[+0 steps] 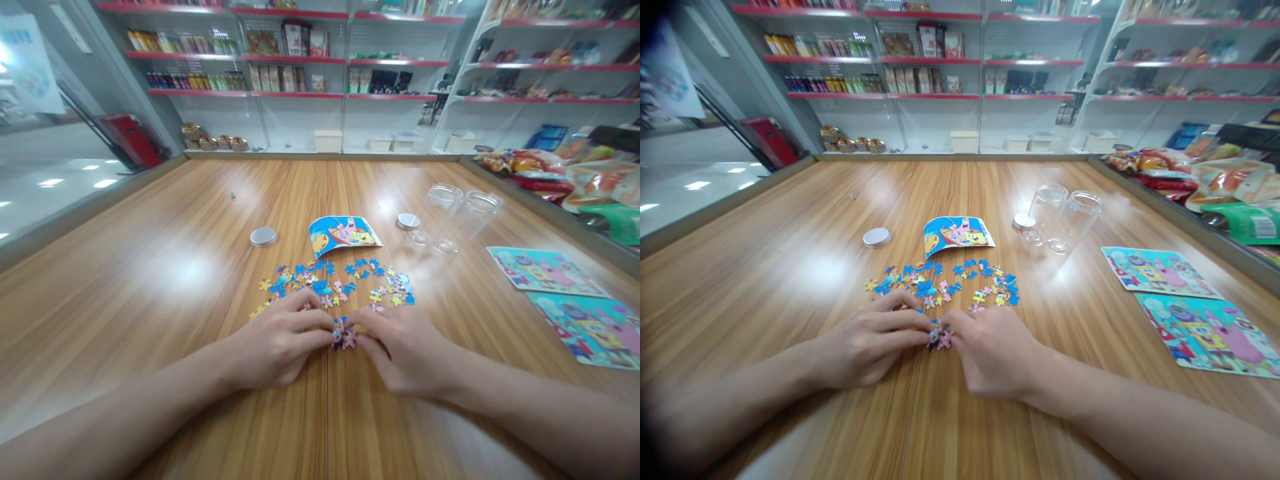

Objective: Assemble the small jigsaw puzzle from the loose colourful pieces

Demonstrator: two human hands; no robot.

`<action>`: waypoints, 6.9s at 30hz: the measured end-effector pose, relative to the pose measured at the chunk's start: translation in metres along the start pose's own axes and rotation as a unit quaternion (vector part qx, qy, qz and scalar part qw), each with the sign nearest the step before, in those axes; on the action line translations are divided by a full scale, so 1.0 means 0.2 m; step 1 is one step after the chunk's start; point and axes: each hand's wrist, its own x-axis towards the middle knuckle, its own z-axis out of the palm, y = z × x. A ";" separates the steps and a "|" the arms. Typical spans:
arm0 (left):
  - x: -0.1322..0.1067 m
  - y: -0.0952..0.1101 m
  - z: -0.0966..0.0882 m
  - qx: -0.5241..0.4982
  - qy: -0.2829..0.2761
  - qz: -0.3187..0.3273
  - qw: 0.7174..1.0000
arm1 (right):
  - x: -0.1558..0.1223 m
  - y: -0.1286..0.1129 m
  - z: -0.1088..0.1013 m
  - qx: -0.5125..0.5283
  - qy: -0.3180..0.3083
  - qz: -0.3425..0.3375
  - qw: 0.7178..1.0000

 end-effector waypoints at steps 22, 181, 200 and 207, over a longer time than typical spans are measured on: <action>0.00 0.01 0.01 -0.019 -0.002 -0.020 1.000 | -0.02 -0.05 0.02 0.033 0.007 0.041 0.999; -0.04 -0.06 0.06 0.097 0.078 -0.202 0.972 | -0.01 0.00 0.02 -0.062 0.062 -0.007 0.996; -0.05 -0.06 -0.01 -0.049 0.321 -0.305 0.895 | -0.03 -0.06 0.00 -0.026 -0.083 -0.220 0.972; -0.04 -0.05 -0.02 -0.009 0.215 -0.137 0.967 | -0.05 -0.07 -0.01 -0.022 -0.006 -0.208 0.978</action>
